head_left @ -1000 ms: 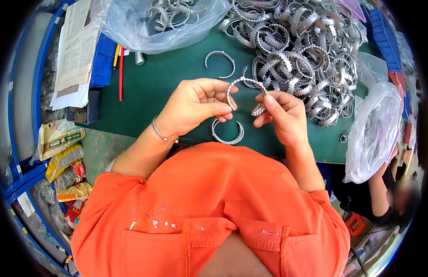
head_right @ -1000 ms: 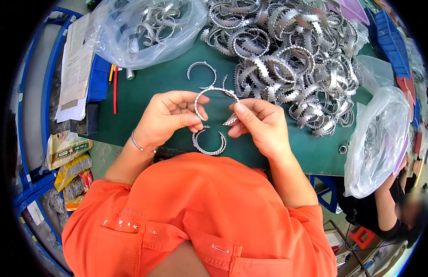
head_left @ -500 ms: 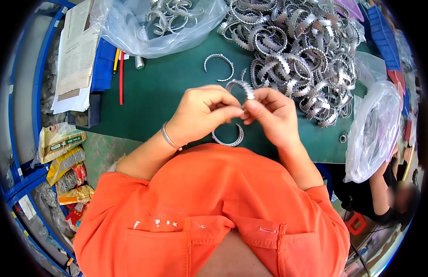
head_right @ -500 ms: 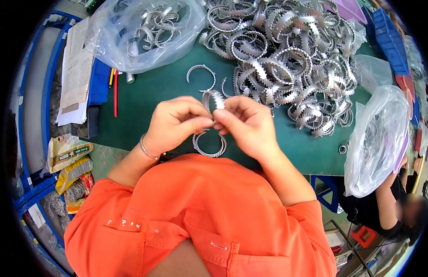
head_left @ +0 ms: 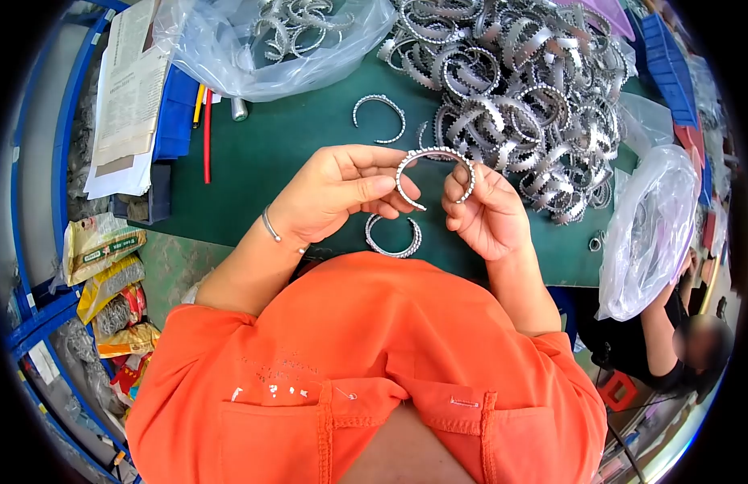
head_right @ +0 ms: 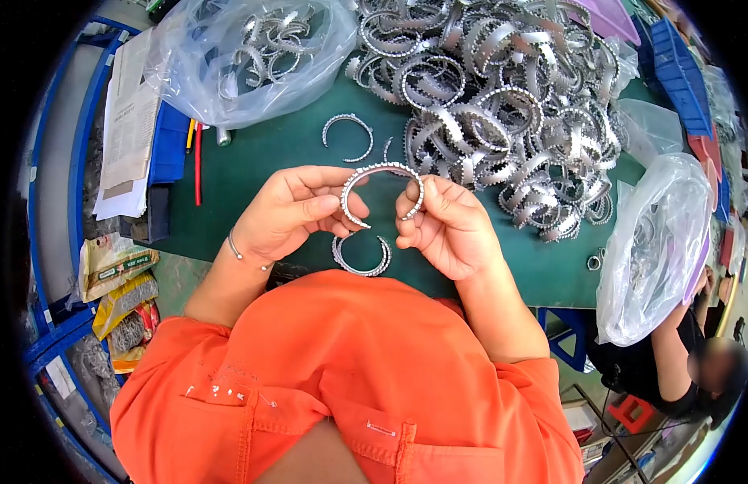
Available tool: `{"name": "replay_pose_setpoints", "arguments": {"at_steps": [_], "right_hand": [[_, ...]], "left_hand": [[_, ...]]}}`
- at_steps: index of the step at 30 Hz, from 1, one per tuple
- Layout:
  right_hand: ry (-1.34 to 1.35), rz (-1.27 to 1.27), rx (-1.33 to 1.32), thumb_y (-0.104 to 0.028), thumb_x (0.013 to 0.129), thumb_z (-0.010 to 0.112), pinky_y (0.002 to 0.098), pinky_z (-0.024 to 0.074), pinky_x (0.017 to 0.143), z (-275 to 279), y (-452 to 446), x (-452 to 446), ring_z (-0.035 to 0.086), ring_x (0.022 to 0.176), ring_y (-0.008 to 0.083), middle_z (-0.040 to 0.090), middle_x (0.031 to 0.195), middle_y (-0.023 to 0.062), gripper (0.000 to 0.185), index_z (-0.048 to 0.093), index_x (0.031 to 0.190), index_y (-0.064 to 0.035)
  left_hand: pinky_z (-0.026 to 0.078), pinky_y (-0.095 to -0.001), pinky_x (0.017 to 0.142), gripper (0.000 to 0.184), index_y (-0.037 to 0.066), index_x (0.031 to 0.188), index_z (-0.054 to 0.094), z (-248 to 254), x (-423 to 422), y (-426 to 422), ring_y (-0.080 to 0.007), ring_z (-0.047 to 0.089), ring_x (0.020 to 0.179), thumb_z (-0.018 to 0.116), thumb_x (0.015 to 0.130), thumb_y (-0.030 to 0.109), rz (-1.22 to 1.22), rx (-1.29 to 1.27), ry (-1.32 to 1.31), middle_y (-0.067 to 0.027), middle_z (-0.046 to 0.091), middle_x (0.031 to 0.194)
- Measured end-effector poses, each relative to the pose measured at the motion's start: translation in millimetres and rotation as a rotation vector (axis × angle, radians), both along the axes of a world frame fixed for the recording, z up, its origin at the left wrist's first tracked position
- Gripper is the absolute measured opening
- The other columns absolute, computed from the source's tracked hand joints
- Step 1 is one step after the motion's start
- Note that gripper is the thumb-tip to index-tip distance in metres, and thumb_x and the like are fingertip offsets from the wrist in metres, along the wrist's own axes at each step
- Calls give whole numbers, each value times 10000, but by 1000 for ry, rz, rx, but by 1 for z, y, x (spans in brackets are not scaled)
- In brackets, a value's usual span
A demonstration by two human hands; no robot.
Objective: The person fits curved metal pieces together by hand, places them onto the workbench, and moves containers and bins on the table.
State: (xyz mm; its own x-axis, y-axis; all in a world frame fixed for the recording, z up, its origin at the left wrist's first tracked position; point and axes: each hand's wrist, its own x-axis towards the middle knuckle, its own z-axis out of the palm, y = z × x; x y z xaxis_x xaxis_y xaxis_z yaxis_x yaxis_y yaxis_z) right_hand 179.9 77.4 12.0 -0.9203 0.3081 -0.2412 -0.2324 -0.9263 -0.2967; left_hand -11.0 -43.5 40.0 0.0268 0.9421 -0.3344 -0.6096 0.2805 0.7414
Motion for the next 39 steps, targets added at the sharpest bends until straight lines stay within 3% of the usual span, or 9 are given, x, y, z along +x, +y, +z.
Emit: {"name": "replay_pose_setpoints", "arguments": {"at_steps": [7, 10, 13, 19, 23, 26, 32, 39], "right_hand": [[-12, 0, 18, -183, 920, 461, 321, 550, 579, -2, -3, 2, 613, 676, 206, 579, 839, 148, 225, 516, 931, 35], [-55, -15, 116, -171, 916, 471, 284, 531, 522, 3, -3, 2, 605, 669, 194, 581, 833, 146, 215, 516, 934, 38], [-177, -121, 389, -173, 904, 505, 223, 473, 460, 13, -8, 2, 585, 620, 153, 593, 788, 126, 208, 526, 920, 33], [-243, -99, 529, -170, 882, 551, 210, 441, 445, 23, -8, 3, 559, 555, 120, 587, 698, 78, 190, 537, 899, 18], [-227, -110, 565, -151, 860, 586, 206, 431, 470, 23, -8, 0, 542, 572, 109, 586, 733, 73, 177, 549, 895, 18], [-262, -304, 636, -122, 838, 615, 196, 416, 503, 31, -15, -6, 518, 598, 89, 577, 763, 53, 168, 561, 916, 18], [-284, -341, 987, -61, 787, 668, 167, 365, 565, 39, -18, -7, 458, 640, 37, 558, 773, -4, 177, 585, 927, 10], [-297, -428, 1349, -106, 688, 751, 193, 302, 447, 54, -15, -28, 373, 488, 46, 514, 609, -8, 179, 620, 773, -17]], "left_hand": [[529, -246, 684, 299, -39, 1151, 518, -3, -1, -1, -163, 630, 794, 532, 862, 37, 5, 13, -39, -136, 632, 923], [515, -245, 691, 343, -49, 1187, 485, -8, 0, -2, -148, 620, 795, 532, 862, 53, 18, 67, 37, -109, 625, 920], [520, -240, 688, 316, -27, 1170, 512, -9, 1, -2, -140, 609, 783, 534, 861, 37, 52, 53, -12, -112, 627, 911], [526, -248, 676, 297, -38, 1164, 511, -13, -1, -4, -149, 618, 784, 495, 892, 81, 25, 41, -208, -126, 627, 927], [532, -255, 649, 286, -64, 1130, 520, -15, -5, -6, -164, 628, 749, 470, 910, 112, 20, 12, -284, -153, 627, 909], [534, -257, 635, 283, -78, 1108, 527, -13, -4, -5, -173, 631, 731, 455, 917, 118, 21, 12, -283, -168, 626, 892], [528, -280, 600, 308, -111, 1073, 525, -13, 2, -3, -211, 625, 687, 410, 914, 126, -44, -30, -378, -199, 617, 864], [519, -306, 567, 336, -112, 1057, 527, -20, 8, -4, -242, 615, 648, 437, 891, 166, -46, -51, -422, -187, 610, 834]]}}
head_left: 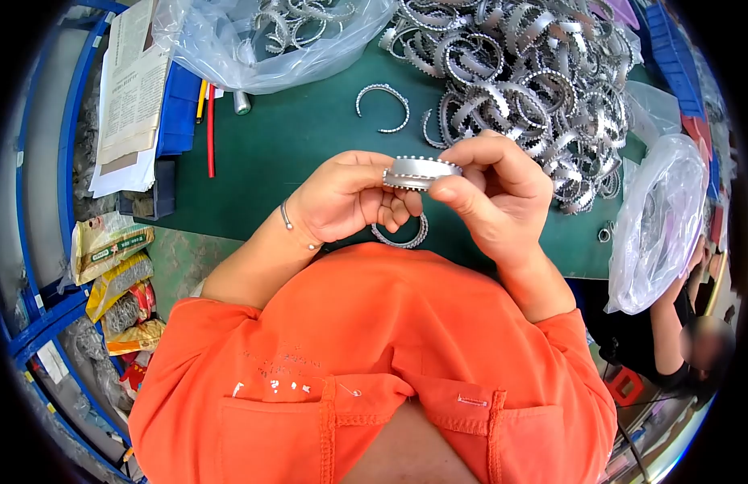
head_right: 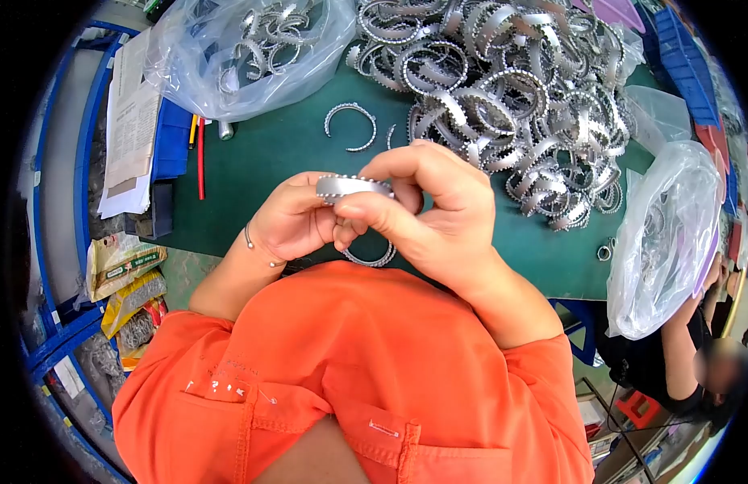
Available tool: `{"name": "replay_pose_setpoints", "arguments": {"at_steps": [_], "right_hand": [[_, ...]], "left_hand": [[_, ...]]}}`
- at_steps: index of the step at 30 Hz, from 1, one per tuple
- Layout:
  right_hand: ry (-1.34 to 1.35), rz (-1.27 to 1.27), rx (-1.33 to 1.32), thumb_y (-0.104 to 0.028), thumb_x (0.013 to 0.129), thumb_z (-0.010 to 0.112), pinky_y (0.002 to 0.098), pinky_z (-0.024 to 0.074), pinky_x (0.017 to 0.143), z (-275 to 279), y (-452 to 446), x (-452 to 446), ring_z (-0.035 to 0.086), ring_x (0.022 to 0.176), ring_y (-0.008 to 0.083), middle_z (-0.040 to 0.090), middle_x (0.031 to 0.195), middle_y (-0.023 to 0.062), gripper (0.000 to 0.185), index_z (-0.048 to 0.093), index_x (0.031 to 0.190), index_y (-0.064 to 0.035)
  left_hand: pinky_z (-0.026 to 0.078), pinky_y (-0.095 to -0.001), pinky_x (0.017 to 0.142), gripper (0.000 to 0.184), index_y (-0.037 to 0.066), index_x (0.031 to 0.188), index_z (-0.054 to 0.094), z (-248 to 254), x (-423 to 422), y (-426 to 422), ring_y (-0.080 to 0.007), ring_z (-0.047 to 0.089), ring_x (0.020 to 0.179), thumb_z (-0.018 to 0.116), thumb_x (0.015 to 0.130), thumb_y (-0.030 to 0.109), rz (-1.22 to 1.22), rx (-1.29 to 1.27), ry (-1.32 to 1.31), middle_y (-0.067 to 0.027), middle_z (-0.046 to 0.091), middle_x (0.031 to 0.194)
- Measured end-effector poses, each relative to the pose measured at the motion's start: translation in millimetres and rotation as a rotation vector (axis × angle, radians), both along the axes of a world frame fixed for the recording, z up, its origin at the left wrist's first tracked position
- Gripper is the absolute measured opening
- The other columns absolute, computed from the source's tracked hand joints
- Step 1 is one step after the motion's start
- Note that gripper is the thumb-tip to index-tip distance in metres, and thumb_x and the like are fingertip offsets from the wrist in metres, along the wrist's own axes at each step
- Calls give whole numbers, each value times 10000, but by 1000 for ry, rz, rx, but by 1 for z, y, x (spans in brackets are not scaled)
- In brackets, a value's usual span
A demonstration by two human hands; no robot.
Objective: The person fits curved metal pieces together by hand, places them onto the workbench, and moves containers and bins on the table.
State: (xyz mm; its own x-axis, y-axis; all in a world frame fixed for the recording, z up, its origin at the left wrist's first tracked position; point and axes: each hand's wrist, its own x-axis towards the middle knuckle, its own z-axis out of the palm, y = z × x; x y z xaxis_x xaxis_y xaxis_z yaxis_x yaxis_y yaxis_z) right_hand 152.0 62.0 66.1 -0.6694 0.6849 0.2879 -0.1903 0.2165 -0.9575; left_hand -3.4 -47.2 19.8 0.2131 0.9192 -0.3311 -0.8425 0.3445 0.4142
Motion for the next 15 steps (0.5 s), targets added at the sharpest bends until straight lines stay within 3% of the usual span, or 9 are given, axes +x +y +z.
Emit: {"name": "replay_pose_setpoints", "arguments": {"at_steps": [2, 5, 7, 9, 11, 15], "right_hand": [[-12, 14, 178, -124, 655, 767, 220, 283, 430, 1, 0, -3, 362, 467, 75, 437, 514, -10, 191, 621, 747, -42], [4, 30, 295, -131, 655, 769, 237, 271, 424, 1, 1, -6, 352, 461, 83, 405, 502, -9, 192, 624, 747, -46], [4, 31, 326, -128, 684, 754, 218, 301, 438, -4, 2, -3, 388, 482, 66, 466, 540, -10, 184, 620, 773, -39], [-21, -27, 8, -110, 724, 727, 199, 356, 469, -11, 0, 1, 453, 532, 50, 538, 613, -10, 174, 610, 824, -27], [-80, 46, -227, -91, 826, 627, 184, 435, 594, -19, 5, 11, 548, 674, 70, 599, 761, 32, 169, 572, 958, -1], [13, 188, -484, -124, 892, 529, 244, 493, 651, -40, 12, 17, 603, 750, 133, 626, 867, 90, 223, 530, 1068, 12]], "left_hand": [[520, -311, 574, 346, -109, 1064, 524, -3, 0, -1, -243, 615, 649, 443, 890, 179, 6, 38, -3, -184, 610, 845], [520, -314, 598, 373, -109, 1074, 517, -3, 0, 0, -240, 615, 684, 453, 890, 209, -4, 26, 26, -180, 607, 880], [527, -312, 642, 365, -109, 1079, 514, 9, 2, 2, -237, 620, 747, 444, 897, 199, 92, 38, 141, -182, 598, 926], [532, -312, 684, 329, -101, 1077, 516, 19, -2, 5, -221, 620, 798, 425, 909, 166, 137, -26, 226, -172, 595, 944], [533, -314, 713, 284, -86, 1065, 524, 19, -8, 4, -198, 622, 820, 415, 916, 129, 264, 34, 282, -153, 594, 959], [527, -295, 707, 236, -43, 1063, 538, 29, -6, 6, -148, 605, 792, 454, 912, 119, 313, 99, 502, -100, 602, 911]]}}
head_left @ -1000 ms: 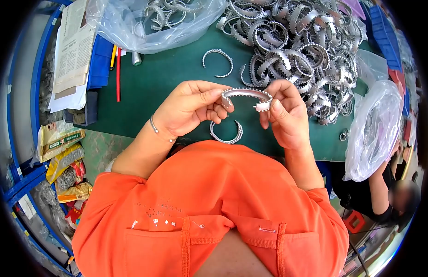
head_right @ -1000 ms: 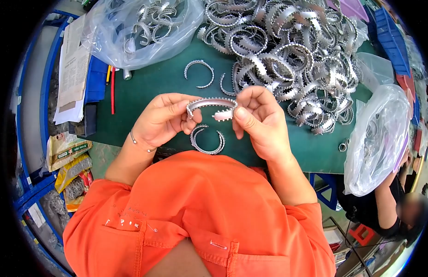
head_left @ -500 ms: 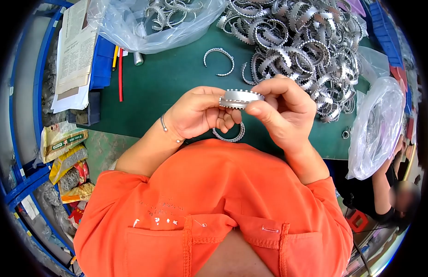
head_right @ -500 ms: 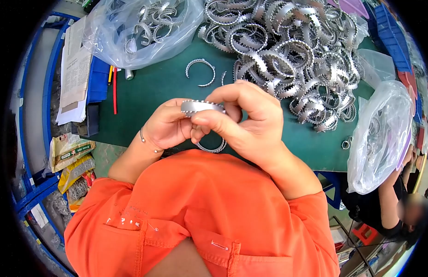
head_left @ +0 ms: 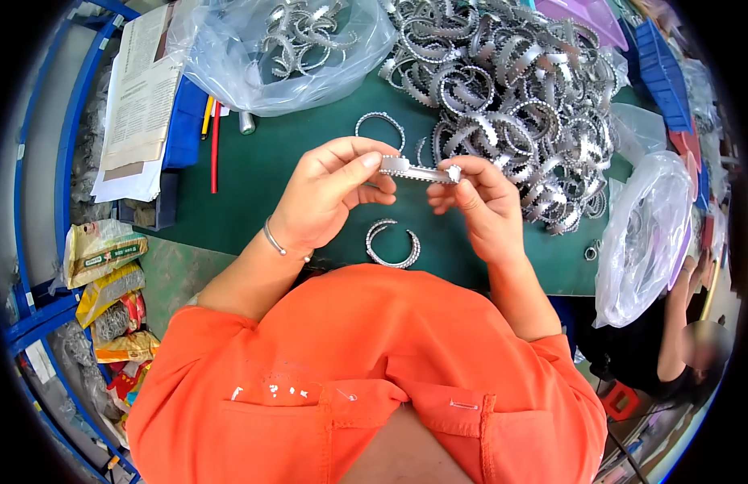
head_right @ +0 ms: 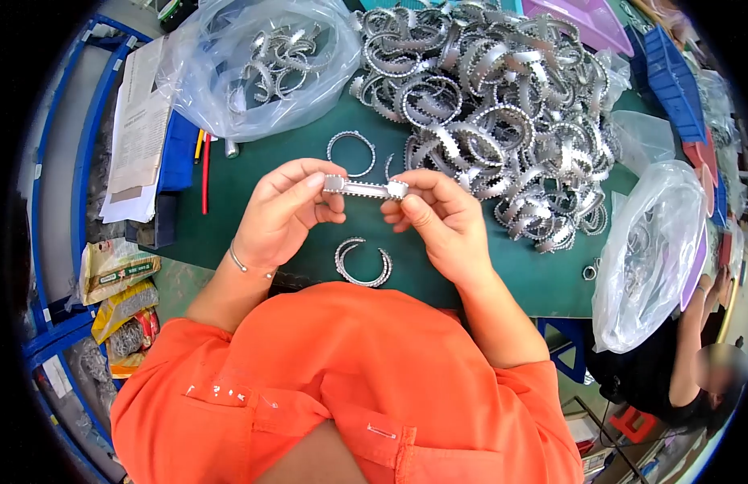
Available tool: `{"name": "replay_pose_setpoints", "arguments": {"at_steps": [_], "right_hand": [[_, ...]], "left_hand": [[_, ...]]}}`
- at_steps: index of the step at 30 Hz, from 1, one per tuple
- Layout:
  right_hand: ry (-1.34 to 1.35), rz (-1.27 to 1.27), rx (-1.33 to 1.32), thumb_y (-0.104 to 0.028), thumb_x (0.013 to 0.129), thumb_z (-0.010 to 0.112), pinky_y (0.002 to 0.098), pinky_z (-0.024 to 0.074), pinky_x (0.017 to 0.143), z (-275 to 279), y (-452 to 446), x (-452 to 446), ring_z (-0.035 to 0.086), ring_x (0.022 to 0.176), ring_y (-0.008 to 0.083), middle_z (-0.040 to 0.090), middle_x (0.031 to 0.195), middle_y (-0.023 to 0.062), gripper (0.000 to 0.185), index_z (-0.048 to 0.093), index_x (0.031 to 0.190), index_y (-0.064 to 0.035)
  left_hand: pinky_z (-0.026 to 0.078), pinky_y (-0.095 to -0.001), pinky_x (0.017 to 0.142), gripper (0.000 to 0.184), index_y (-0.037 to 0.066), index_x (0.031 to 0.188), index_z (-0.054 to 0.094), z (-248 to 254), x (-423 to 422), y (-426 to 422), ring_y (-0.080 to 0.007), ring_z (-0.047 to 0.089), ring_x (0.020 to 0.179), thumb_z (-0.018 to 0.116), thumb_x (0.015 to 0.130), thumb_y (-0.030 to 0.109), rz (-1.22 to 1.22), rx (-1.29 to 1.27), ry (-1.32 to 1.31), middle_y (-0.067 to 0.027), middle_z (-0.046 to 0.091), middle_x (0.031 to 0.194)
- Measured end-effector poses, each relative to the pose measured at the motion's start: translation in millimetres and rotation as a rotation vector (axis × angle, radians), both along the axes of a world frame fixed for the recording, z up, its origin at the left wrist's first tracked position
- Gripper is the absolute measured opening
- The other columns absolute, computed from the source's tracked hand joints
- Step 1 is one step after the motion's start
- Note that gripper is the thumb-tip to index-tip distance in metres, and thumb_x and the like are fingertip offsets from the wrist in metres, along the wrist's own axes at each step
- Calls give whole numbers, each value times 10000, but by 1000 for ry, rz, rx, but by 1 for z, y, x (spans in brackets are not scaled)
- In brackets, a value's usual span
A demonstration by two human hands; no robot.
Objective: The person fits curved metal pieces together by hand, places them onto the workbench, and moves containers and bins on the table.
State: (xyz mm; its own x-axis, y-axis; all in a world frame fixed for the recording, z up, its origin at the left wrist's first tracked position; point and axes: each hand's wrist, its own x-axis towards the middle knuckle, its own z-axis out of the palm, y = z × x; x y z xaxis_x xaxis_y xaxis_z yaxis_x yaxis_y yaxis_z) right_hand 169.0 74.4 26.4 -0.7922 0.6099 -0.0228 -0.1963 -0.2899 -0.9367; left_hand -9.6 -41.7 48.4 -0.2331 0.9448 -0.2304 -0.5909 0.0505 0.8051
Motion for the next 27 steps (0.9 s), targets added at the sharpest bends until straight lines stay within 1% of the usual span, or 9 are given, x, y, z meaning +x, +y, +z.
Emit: {"name": "replay_pose_setpoints", "arguments": {"at_steps": [5, 8, 11, 14, 16, 18, 20, 23, 27], "right_hand": [[49, 85, -228, -127, 913, 483, 291, 508, 719, -5, 0, 1, 615, 827, 191, 620, 944, 152, 273, 496, 1147, 14], [84, 105, -311, -93, 910, 479, 295, 505, 750, -6, -5, -2, 610, 863, 190, 615, 978, 149, 286, 485, 1176, 11], [28, 5, -47, -22, 896, 473, 274, 492, 764, -4, -11, -3, 598, 868, 157, 616, 998, 117, 269, 501, 1162, 8], [-52, 37, 24, -16, 895, 470, 255, 486, 747, -11, -10, 1, 596, 834, 142, 620, 978, 110, 242, 521, 1131, 6], [-85, 25, 1, -11, 889, 480, 242, 484, 721, -9, -12, 3, 593, 804, 126, 625, 949, 98, 199, 552, 1074, 9], [-133, -9, 1, -12, 884, 495, 236, 486, 706, -11, -13, 6, 593, 785, 118, 628, 929, 88, 167, 574, 1029, 10], [-139, -31, -20, -9, 879, 504, 226, 485, 693, -10, -14, 5, 590, 768, 106, 627, 903, 74, 153, 584, 1007, 9], [-152, -38, -10, -5, 875, 503, 220, 484, 676, -10, -15, 2, 588, 750, 99, 625, 876, 61, 156, 584, 1008, 5], [-287, -52, 141, -16, 847, 551, 207, 480, 630, -5, -16, -2, 582, 728, 88, 613, 843, 53, 156, 578, 998, 10]], "left_hand": [[502, -252, 663, 193, -23, 1031, 551, 7, 4, 1, -116, 567, 734, 520, 883, 95, -5, 8, 76, -65, 584, 854], [484, -232, 646, 128, -3, 930, 588, 7, 3, 2, -111, 567, 748, 615, 818, 54, -42, 132, 302, -43, 593, 838], [457, -267, 619, 129, 10, 767, 593, 31, -9, 11, -167, 556, 732, 698, 692, 4, 5, 486, 1060, -69, 571, 801], [453, -277, 616, 149, 18, 809, 599, 43, -47, 23, -189, 532, 648, 686, 688, 14, 421, 316, 1589, -76, 559, 825], [442, -250, 643, 143, 19, 853, 602, 43, -58, 30, -167, 550, 722, 655, 720, 23, 571, -48, 1580, -85, 583, 868], [459, -282, 674, 206, 34, 933, 608, 31, -61, 31, -228, 578, 755, 642, 730, 28, 461, 40, 1711, -111, 586, 941], [464, -319, 722, 225, 33, 963, 601, 2, -54, 36, -279, 578, 818, 622, 740, 17, 133, 157, 1649, -128, 579, 974], [460, -354, 765, 238, 21, 985, 593, -37, -32, 48, -338, 556, 863, 605, 748, 12, 110, 102, 1614, -145, 566, 952], [469, -350, 663, 143, -8, 885, 590, -58, -36, 50, -290, 574, 725, 611, 745, 18, 115, -43, 1697, -124, 563, 856]]}}
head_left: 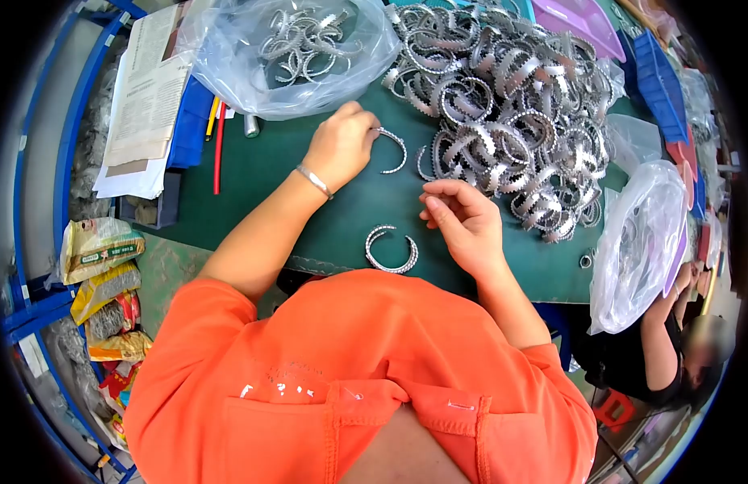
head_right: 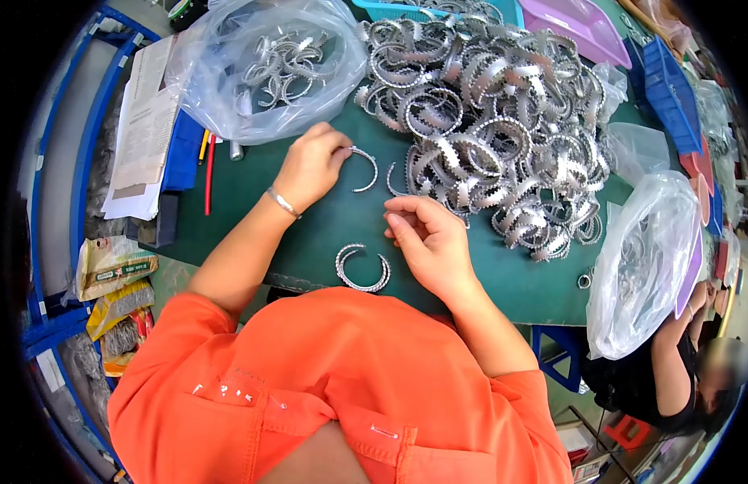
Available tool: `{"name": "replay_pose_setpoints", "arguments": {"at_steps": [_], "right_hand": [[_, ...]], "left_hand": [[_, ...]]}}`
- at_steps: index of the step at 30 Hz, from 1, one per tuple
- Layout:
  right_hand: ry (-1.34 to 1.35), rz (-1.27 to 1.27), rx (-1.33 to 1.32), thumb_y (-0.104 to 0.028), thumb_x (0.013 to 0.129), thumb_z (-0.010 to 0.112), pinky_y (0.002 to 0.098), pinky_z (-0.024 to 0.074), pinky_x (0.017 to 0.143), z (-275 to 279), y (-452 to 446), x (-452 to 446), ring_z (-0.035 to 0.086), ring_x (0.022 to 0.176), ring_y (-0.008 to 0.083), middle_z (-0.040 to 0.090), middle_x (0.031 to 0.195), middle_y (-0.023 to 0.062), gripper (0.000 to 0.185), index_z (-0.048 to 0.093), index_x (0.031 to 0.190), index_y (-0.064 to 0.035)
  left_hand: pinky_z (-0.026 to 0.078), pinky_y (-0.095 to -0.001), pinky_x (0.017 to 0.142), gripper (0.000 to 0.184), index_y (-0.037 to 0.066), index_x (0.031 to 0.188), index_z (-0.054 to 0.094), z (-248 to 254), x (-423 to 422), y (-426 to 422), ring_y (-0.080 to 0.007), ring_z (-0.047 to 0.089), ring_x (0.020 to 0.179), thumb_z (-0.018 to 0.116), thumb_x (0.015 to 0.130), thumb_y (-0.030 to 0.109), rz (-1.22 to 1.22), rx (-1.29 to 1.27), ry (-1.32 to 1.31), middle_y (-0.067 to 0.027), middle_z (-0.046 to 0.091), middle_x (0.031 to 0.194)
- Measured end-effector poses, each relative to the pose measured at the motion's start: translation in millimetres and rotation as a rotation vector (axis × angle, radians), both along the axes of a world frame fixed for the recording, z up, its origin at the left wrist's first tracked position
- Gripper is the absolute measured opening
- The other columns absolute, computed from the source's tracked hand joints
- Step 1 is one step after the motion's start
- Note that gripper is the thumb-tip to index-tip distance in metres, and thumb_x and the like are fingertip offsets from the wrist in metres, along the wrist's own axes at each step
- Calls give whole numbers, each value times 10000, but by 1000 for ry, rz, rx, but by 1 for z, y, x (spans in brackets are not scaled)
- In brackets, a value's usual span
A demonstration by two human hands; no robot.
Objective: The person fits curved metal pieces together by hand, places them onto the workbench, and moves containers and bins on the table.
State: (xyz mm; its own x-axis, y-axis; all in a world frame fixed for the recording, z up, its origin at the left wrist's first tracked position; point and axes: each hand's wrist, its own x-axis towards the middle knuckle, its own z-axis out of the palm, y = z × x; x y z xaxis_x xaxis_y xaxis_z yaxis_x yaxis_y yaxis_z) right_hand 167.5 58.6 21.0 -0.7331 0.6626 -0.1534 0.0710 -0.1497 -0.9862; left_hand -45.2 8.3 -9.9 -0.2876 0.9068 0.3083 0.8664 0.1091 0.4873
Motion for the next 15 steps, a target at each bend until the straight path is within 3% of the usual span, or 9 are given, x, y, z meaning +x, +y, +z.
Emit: {"name": "replay_pose_setpoints", "arguments": {"at_steps": [2, 3, 6, 9, 13, 15], "right_hand": [[-50, -40, 103, -41, 808, 622, 200, 478, 611, -5, 0, -1, 573, 705, 81, 599, 805, 48, 221, 559, 1012, 17], [-52, -49, 97, -41, 808, 622, 200, 478, 611, -5, -1, -2, 573, 705, 81, 599, 805, 48, 221, 559, 1012, 17], [-46, -128, 61, -54, 767, 678, 202, 474, 600, -3, -4, -8, 564, 678, 84, 581, 778, 45, 255, 560, 981, 20], [-20, -51, 238, -38, 761, 675, 210, 475, 582, 0, -2, -4, 567, 677, 95, 578, 805, 74, 213, 575, 940, 22], [96, -60, 450, 13, 747, 657, 229, 484, 567, 7, 0, -6, 582, 674, 138, 583, 793, 90, 200, 587, 934, 20], [94, -50, 501, 24, 743, 652, 238, 483, 558, 11, 1, -6, 584, 673, 150, 589, 793, 90, 209, 590, 942, 19]], "left_hand": [[456, -292, 552, 82, -22, 829, 574, 12, 5, -7, -184, 562, 587, 604, 754, -10, 28, 26, -233, -95, 564, 815], [456, -292, 552, 82, -22, 829, 574, 17, 10, -11, -184, 562, 587, 604, 754, -10, 20, 19, -234, -95, 564, 815], [416, -187, 466, 87, -27, 827, 556, 24, 30, -26, -58, 514, 526, 580, 769, -88, -31, 237, -460, -61, 541, 846], [448, -193, 532, 102, -24, 828, 548, 30, 45, -38, -61, 539, 633, 570, 768, -104, 6, 321, -739, -78, 542, 917], [466, -201, 583, 136, -20, 863, 568, 44, 47, -43, -73, 548, 681, 588, 755, -100, 19, 297, -757, -87, 553, 941], [478, -208, 618, 182, -17, 908, 593, 53, 45, -45, -95, 563, 705, 613, 741, -86, -161, 223, -478, -96, 566, 943]]}}
